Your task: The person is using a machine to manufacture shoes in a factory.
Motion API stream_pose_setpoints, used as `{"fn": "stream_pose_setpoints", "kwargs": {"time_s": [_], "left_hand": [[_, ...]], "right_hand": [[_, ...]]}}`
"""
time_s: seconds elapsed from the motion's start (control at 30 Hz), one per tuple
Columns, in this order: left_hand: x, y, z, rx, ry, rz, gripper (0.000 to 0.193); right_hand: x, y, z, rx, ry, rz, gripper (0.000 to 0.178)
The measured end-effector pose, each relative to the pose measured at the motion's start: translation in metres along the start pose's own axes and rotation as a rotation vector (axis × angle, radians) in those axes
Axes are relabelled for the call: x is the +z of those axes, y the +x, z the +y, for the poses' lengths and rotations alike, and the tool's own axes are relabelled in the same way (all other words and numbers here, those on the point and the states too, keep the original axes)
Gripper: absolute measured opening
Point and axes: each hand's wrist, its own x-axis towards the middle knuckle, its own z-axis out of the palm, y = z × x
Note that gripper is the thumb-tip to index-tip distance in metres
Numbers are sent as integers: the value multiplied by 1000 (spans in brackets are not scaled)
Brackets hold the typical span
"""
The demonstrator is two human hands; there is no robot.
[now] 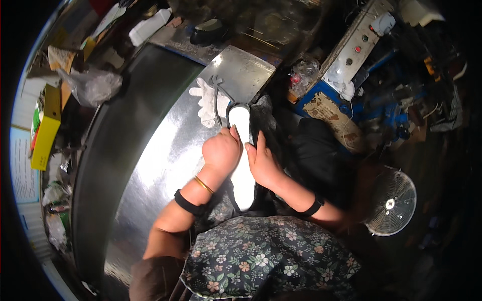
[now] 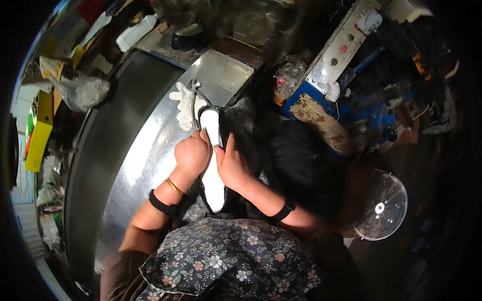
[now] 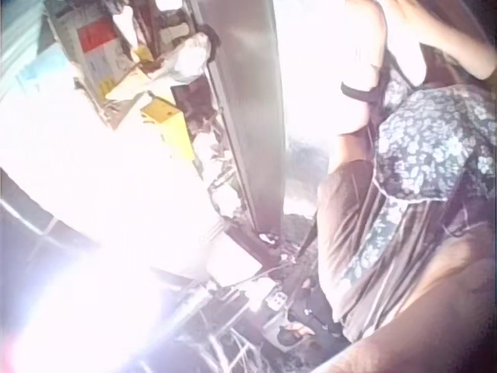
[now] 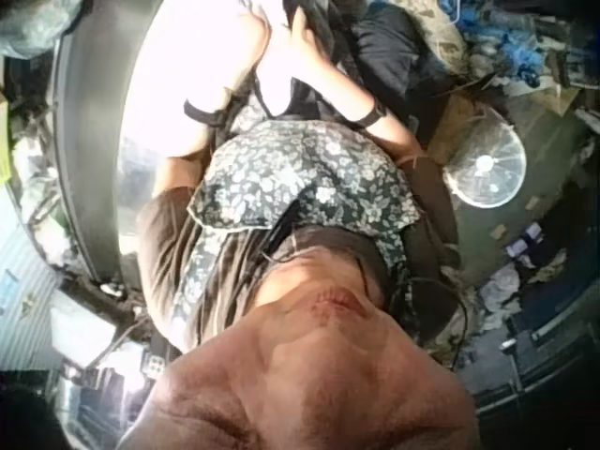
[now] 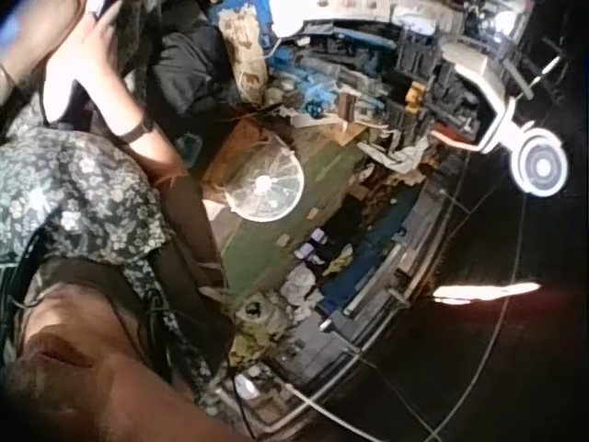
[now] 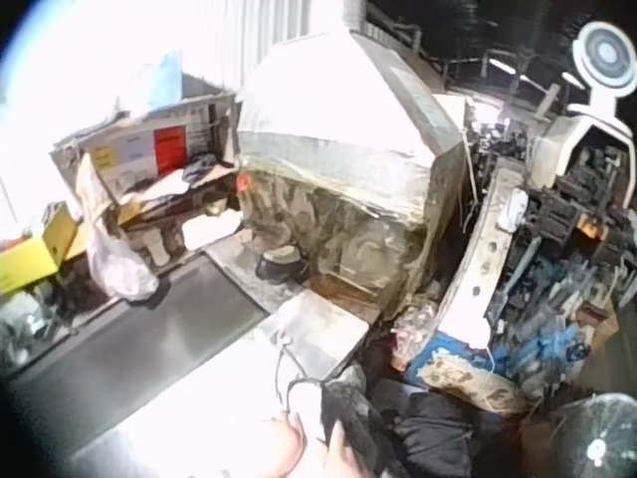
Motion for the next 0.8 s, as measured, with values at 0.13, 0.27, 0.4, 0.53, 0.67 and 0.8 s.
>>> {"fn": "stream_pose_setpoints", "kwargs": {"time_s": [0.13,0.27,0.4,0.53,0.67,0.8], "left_hand": [[3,-21,-4,89,-568,-4,42],[43,-55,-11,8,-623,163,44],[58,-24,-19,-79,-1075,134,43],[20,55,-15,-265,-1842,-241,52],[2,78,2,-459,-1709,-755,53],[13,56,8,61,-1122,-317,36]], "right_hand": [[8,10,19,-182,273,136,61],[26,6,43,-363,191,405,55],[25,8,65,-342,265,295,58],[-9,30,67,-275,234,-22,48],[-47,79,33,94,920,-40,79],[-50,98,12,-100,1072,-375,62]]}}
